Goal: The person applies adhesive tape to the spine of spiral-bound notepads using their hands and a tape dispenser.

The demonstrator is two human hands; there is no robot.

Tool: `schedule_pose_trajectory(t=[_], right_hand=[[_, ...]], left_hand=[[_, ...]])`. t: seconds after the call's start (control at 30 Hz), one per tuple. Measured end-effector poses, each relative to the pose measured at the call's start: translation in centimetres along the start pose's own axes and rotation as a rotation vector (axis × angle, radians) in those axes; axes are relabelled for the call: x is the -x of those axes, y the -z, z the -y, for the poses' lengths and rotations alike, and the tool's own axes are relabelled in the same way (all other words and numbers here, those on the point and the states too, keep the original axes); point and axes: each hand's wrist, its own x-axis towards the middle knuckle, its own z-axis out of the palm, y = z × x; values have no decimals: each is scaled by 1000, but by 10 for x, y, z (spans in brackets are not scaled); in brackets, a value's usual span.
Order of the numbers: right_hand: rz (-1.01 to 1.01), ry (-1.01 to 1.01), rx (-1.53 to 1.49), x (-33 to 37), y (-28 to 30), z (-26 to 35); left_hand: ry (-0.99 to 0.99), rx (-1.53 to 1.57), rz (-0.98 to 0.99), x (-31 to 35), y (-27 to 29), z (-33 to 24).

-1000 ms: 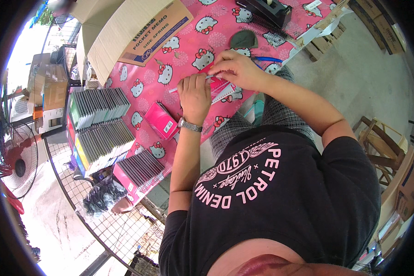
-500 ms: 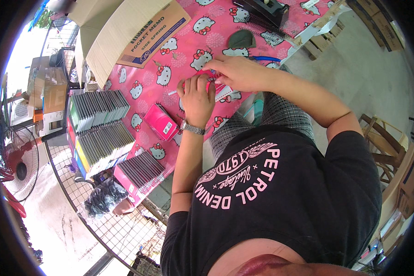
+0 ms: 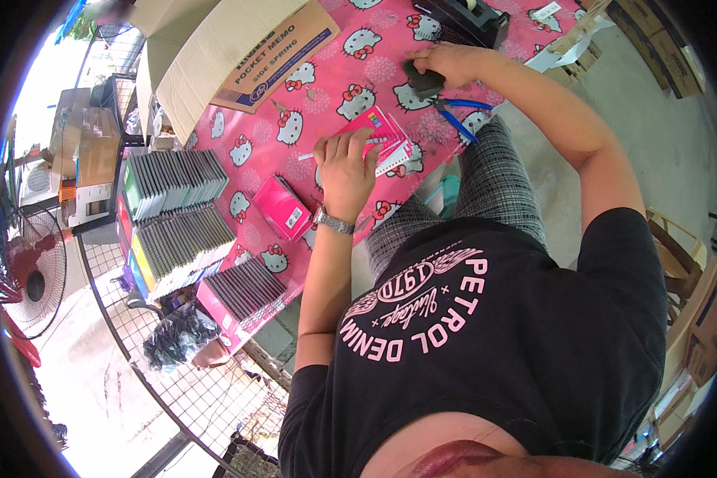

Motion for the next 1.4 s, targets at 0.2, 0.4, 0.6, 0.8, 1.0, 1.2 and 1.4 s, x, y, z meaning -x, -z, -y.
schedule_pose_trajectory(t=[0.2, 0.4, 0.6, 0.8, 1.0, 1.2, 1.4], right_hand=[[-156, -57, -194, -5, 8, 24], [46, 194, -1250, -12, 29, 95], [65, 61, -1233, -1, 26, 106], [121, 200, -1495, -9, 26, 99], [21, 252, -1503, -19, 17, 99], [15, 211, -1504, -19, 22, 101], [19, 154, -1381, -27, 29, 106]], left_hand=[[104, -161, 17, 3, -2, -6], [208, -49, -57, 13, -8, 15], [200, -29, -92, 11, -6, 12], [178, 32, -102, 7, -5, 17], [189, 63, -79, 5, -2, 16], [207, 68, -68, 4, 1, 15], [226, 153, -95, 6, 7, 29]])
